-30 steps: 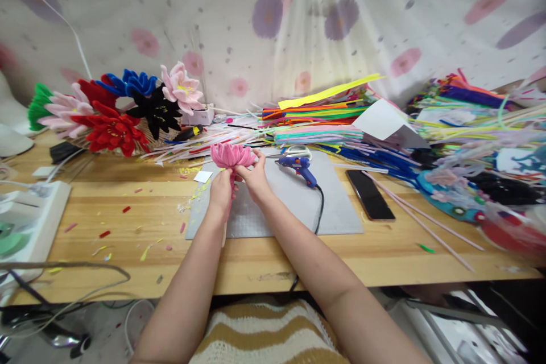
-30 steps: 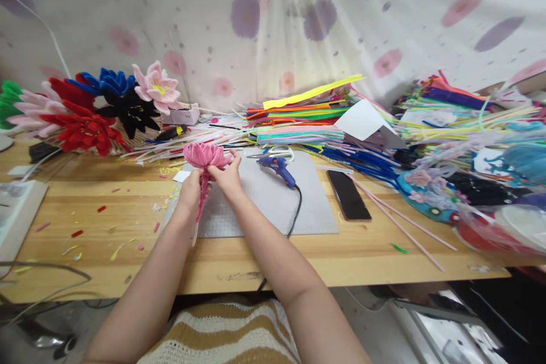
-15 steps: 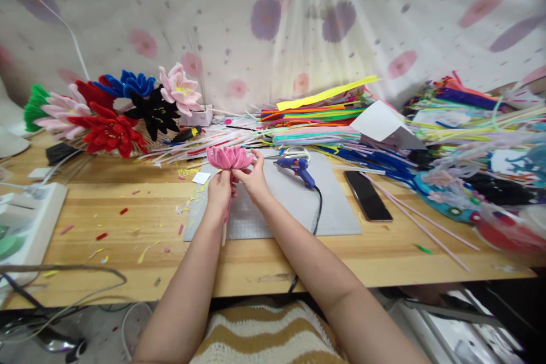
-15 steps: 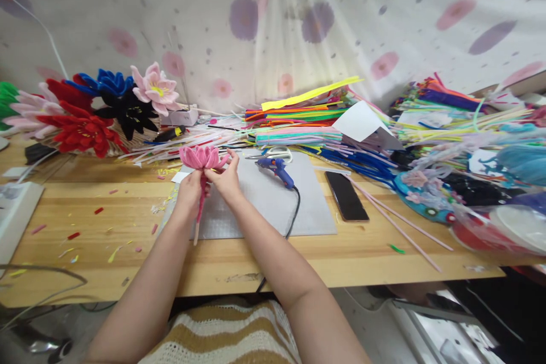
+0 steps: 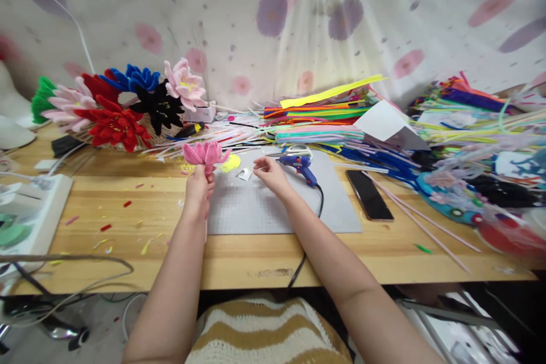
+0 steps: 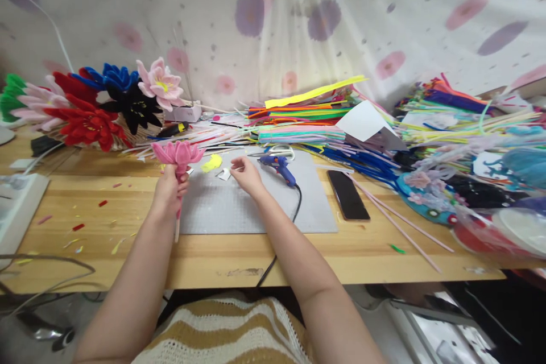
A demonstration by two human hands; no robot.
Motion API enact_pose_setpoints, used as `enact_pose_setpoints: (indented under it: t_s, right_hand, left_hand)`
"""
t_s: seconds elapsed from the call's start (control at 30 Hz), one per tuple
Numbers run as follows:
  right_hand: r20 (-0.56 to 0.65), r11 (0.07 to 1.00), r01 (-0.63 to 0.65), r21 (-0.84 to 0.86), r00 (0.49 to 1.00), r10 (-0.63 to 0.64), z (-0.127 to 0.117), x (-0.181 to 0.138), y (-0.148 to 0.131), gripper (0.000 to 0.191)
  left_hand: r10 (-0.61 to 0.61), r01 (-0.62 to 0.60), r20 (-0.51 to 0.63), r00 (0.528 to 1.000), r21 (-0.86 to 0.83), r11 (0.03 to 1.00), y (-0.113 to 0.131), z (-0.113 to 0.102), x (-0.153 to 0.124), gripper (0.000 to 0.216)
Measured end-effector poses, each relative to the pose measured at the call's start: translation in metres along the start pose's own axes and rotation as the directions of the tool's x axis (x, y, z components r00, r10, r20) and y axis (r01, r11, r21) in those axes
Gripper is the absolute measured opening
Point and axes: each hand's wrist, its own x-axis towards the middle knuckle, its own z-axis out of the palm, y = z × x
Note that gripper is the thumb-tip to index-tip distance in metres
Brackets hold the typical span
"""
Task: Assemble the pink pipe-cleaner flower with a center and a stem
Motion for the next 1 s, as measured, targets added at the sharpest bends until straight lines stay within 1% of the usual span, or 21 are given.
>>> enact_pose_setpoints:
  t_s: [0.07, 0.1, 0.17, 0.3, 0.33, 0.47, 0.57, 0.63, 0.67, 0.73, 0.83, 0.87, 0.9, 0.97, 1.0]
  right_hand:
    - [-0.002, 0.98, 0.036, -0.197, 0.999, -0.037, -0.003, 0.003, 0.007, 0.016]
    - [-0.006, 0.959, 0.053, -0.278, 0.998, -0.057, -0.003, 0.004, 0.009, 0.016]
    - [0.0, 0.917, 0.085, -0.389, 0.996, -0.093, 0.0, 0.005, 0.012, 0.022]
    - [0.052, 0.86, 0.179, -0.479, 0.983, -0.175, 0.013, 0.004, 0.016, 0.057]
    - [0.056, 0.848, 0.193, -0.493, 0.98, -0.191, 0.017, 0.004, 0.017, 0.061]
    - [0.026, 0.826, 0.185, -0.533, 0.979, -0.203, 0.023, 0.0, 0.02, 0.056]
    - [-0.008, 0.832, 0.188, -0.521, 0.974, -0.226, 0.024, -0.004, 0.016, 0.057]
    - [0.011, 0.836, 0.239, -0.494, 0.963, -0.269, 0.03, -0.005, 0.008, 0.058]
    - [0.047, 0.833, 0.282, -0.476, 0.954, -0.296, 0.037, -0.004, 0.002, 0.058]
    - [0.166, 0.817, 0.378, -0.436, 0.926, -0.34, 0.056, -0.003, -0.011, 0.056]
    - [0.39, 0.799, 0.494, -0.342, 0.849, -0.357, 0.099, 0.002, -0.027, 0.053]
    - [0.432, 0.809, 0.504, -0.303, 0.829, -0.355, 0.114, 0.004, -0.03, 0.055]
    - [0.457, 0.832, 0.486, -0.266, 0.824, -0.335, 0.127, 0.006, -0.031, 0.059]
    - [0.459, 0.896, 0.401, -0.189, 0.843, -0.281, 0.146, 0.009, -0.031, 0.069]
    - [0.452, 0.921, 0.361, -0.145, 0.852, -0.263, 0.151, 0.01, -0.029, 0.072]
  left_hand:
    - [-0.004, 0.004, 0.009, 1.0, -0.034, 0.999, 0.003, -0.004, 0.002, 0.026]
    - [-0.009, 0.01, 0.016, 1.0, -0.053, 0.999, 0.005, -0.006, 0.002, 0.024]
    - [-0.019, 0.021, 0.027, 0.999, -0.091, 0.996, 0.01, -0.009, 0.004, 0.022]
    - [-0.037, 0.043, 0.039, 0.999, -0.173, 0.984, 0.022, -0.018, 0.01, 0.021]
    - [-0.044, 0.052, 0.046, 0.998, -0.193, 0.98, 0.024, -0.021, 0.012, 0.022]
    - [-0.046, 0.058, 0.057, 0.997, -0.235, 0.97, 0.035, -0.036, 0.02, 0.024]
    - [-0.03, 0.035, 0.027, 0.999, -0.237, 0.971, 0.046, -0.049, 0.025, 0.026]
    - [-0.02, 0.028, 0.032, 0.999, -0.254, 0.967, 0.054, -0.056, 0.026, 0.027]
    - [-0.012, 0.022, 0.038, 0.999, -0.266, 0.964, 0.059, -0.059, 0.026, 0.027]
    - [0.001, 0.011, 0.042, 0.999, -0.296, 0.955, 0.067, -0.064, 0.026, 0.028]
    - [0.009, 0.003, 0.032, 0.999, -0.335, 0.942, 0.078, -0.068, 0.023, 0.029]
    - [0.014, -0.003, 0.028, 1.0, -0.341, 0.94, 0.08, -0.069, 0.022, 0.03]
    - [0.02, -0.011, 0.023, 1.0, -0.34, 0.94, 0.082, -0.069, 0.021, 0.03]
    - [0.033, -0.026, 0.014, 0.999, -0.323, 0.946, 0.083, -0.071, 0.02, 0.03]
    - [0.036, -0.032, 0.009, 0.999, -0.31, 0.95, 0.083, -0.071, 0.02, 0.03]
